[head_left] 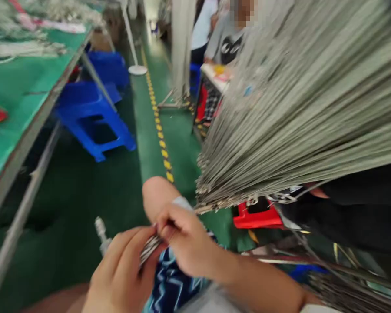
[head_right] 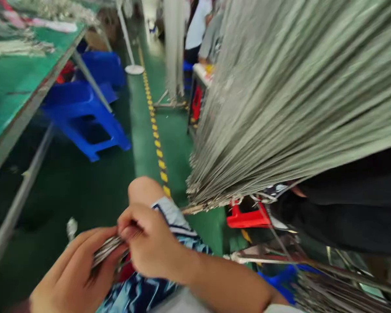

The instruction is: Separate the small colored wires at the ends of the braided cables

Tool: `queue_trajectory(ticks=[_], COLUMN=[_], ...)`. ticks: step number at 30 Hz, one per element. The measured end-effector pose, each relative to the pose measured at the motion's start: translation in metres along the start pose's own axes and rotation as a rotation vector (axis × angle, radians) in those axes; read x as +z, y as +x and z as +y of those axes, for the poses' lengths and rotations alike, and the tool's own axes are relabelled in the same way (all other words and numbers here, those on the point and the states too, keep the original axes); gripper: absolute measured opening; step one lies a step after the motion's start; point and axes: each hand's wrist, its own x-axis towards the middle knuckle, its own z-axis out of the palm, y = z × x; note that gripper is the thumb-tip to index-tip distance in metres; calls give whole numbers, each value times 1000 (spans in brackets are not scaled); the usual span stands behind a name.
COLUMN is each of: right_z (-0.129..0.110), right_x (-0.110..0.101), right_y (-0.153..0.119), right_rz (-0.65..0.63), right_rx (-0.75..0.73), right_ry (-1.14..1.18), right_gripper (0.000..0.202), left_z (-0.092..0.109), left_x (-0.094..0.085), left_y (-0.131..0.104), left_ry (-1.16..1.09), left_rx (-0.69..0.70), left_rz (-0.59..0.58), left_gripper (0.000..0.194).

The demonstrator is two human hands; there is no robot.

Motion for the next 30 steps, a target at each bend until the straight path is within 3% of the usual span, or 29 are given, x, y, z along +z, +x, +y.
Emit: queue_trajectory(ticks=[3, 10, 18, 24, 30], right_z=[12, -2, -9, -19, -38], right_x=[-7, -9, -12, -22, -20], right_y=[-2, -15, -29, -29, -20], right_rz=[-29, -64, 72, -20, 9], right_rx=[43, 122, -286, 8, -42], right_ry=[185, 351, -241, -60, -556], right_gripper=[22, 30, 12, 19, 3], left_z=[6, 11, 21, 18, 7], left_x=[-2, 5, 12, 10, 10], left_y=[-19, -15, -9, -10, -14], left_ry=[37, -7, -65, 27, 97], left_rx=[-107, -78, -158, -92, 94], left_rz=[-59, 8, 104, 133, -19], left_gripper=[22, 20, 12, 21, 35])
